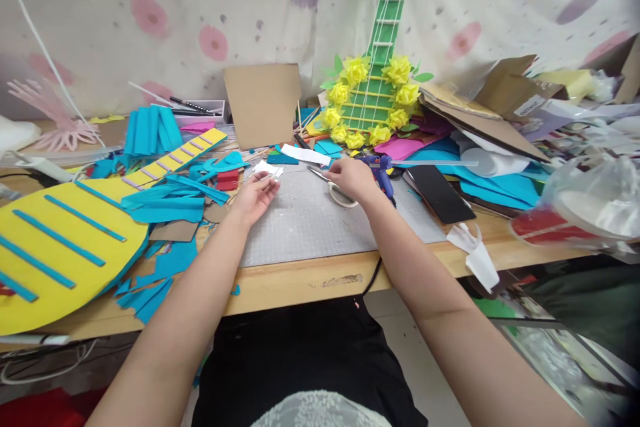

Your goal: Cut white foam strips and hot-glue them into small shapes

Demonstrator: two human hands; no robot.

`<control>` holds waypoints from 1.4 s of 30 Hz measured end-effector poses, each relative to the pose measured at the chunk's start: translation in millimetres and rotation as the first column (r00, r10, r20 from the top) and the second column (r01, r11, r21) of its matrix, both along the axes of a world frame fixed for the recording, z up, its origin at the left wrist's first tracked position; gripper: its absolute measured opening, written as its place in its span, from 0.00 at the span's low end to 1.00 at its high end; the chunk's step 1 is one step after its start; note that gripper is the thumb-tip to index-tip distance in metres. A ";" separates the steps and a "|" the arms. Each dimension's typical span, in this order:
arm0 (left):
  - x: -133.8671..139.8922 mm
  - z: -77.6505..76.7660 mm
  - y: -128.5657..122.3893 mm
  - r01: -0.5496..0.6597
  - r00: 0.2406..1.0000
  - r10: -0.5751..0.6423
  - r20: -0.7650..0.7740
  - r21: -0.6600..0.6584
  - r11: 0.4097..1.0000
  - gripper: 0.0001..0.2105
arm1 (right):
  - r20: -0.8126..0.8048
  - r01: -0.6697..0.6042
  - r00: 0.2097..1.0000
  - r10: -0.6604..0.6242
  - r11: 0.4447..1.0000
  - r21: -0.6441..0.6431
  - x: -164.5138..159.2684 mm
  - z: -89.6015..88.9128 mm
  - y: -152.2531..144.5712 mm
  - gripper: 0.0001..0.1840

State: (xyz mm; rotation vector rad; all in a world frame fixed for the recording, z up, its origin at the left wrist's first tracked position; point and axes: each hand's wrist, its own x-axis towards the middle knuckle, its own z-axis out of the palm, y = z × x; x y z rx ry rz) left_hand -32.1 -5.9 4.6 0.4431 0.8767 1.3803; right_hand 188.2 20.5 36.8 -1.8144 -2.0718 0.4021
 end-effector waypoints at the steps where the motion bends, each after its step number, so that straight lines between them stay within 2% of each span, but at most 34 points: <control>1: 0.1 0.4 -0.1 0.006 1.000 -0.006 0.021 -0.012 1.000 0.08 | 0.145 0.007 0.989 -0.011 1.000 0.027 3.3 -1.9 -2.0 0.14; 4: 1.2 0.6 -1.1 0.037 0.996 -0.034 0.079 -0.033 0.999 0.08 | 0.373 -0.018 0.928 0.009 1.000 0.020 7.0 -10.7 -7.3 0.23; 8: 2.0 -2.4 -1.9 0.055 0.991 -0.051 0.120 -0.026 0.998 0.06 | 0.433 -0.014 0.901 0.019 1.000 -0.013 6.6 -16.9 -10.6 0.24; 12: 1.3 -5.9 -0.1 0.042 0.991 -0.041 0.125 -0.011 0.999 0.06 | 0.483 0.044 0.876 -0.001 0.996 -0.078 8.3 -13.5 -14.1 0.22; 16: 1.5 -5.8 2.5 0.004 0.992 -0.002 0.124 -0.014 1.000 0.07 | 0.424 0.042 0.906 -0.005 0.996 -0.078 12.3 -10.9 -16.8 0.17; 19: 2.2 -3.6 3.1 -0.049 0.990 0.054 0.128 -0.042 0.998 0.09 | 0.255 0.003 0.967 -0.001 1.000 -0.008 16.1 -14.0 -15.6 0.17; 22: 2.9 -1.2 1.8 -0.057 0.989 0.065 0.130 -0.064 0.996 0.09 | 0.025 -0.120 0.993 0.119 0.989 0.085 15.1 -22.0 -12.2 0.19; 24: 3.3 -0.2 0.6 -0.045 0.991 0.053 0.119 -0.074 0.996 0.08 | -0.046 -0.197 0.978 0.205 0.971 0.137 10.4 -28.2 -10.3 0.18; 28: 4.3 0.0 -0.9 -0.032 0.994 0.038 0.102 -0.064 0.997 0.07 | -0.003 -0.288 0.956 0.294 0.936 0.201 -2.7 -35.3 -12.4 0.20; 34: 7.7 1.6 -2.2 -0.042 0.988 0.055 0.147 -0.092 0.995 0.08 | 0.143 -0.270 0.957 0.253 0.956 0.113 -12.4 -29.7 -23.6 0.20; 42: 10.0 4.6 -3.7 -0.028 0.980 0.051 0.194 -0.118 0.993 0.09 | 0.188 -0.275 0.948 0.256 0.958 0.080 -15.2 -26.8 -26.0 0.24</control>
